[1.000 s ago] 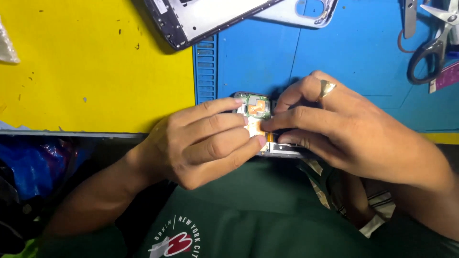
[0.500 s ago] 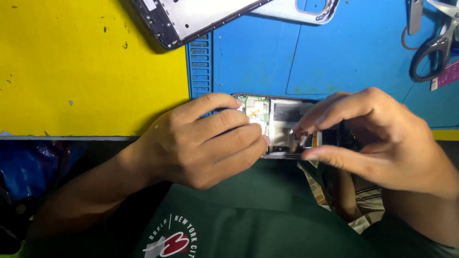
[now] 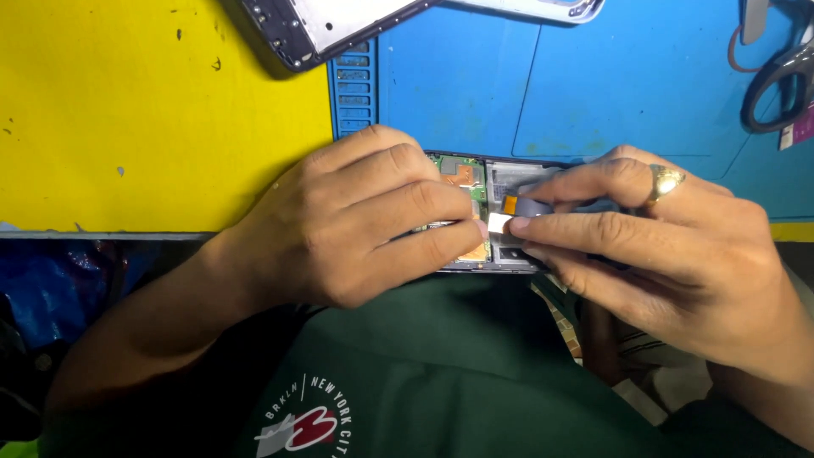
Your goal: Disassembling a mobile phone to remove the battery, involving prying the frame and disconnecting internal cables.
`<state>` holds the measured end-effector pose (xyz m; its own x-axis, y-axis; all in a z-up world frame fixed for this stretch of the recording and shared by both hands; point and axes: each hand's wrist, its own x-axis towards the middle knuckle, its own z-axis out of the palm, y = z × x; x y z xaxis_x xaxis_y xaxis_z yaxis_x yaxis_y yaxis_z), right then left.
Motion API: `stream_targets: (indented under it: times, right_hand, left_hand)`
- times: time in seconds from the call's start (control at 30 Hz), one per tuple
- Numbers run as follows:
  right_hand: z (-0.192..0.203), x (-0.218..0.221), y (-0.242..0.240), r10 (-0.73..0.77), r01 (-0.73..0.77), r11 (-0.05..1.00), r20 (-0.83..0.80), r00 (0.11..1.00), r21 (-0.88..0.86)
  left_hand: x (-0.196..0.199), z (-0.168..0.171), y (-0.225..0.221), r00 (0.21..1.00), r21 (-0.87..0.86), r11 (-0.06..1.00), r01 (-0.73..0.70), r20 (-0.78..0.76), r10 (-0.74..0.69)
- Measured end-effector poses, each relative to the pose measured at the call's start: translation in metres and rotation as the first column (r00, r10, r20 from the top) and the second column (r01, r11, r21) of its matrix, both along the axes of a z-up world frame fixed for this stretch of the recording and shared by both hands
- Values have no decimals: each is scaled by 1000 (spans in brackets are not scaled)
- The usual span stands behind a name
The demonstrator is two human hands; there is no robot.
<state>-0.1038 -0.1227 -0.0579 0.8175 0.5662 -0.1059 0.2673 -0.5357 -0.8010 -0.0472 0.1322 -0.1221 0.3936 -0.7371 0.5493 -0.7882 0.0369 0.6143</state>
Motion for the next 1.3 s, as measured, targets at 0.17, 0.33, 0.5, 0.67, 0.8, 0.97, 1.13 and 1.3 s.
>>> stream_targets:
  times: [0.17,0.33,0.5,0.67,0.8,0.97,1.13,1.3]
  right_hand:
    - [-1,1,-3,41,-41,998,6,999,-50]
    - [0,4,-3,37,-38,999,-29,999,-34]
    - [0,8,-7,66,-69,996,-53,996,-48]
    - [-1,10,-11,94,-99,993,-71,993,-67]
    - [-1,12,-14,140,-153,980,-104,985,-124]
    - [-3,15,-15,161,-174,979,-118,980,-106]
    - [-6,14,-15,163,-175,979,-116,980,-102]
    - [-8,13,-15,164,-175,980,-107,981,-98]
  left_hand:
    - [3,2,0,999,12,1000,-2,-36,3]
    - [5,-2,-4,998,14,999,35,-45,-34]
    - [9,-3,-7,997,21,998,63,-45,-62]
    - [10,-2,-8,990,28,995,93,-110,-89]
    - [13,-4,-8,984,35,991,128,-126,-123]
    - [13,-7,-8,974,24,990,141,-185,-134]
    - [15,-12,-8,972,24,985,170,-168,-163]
    - [14,-12,-7,965,12,983,181,-196,-175]
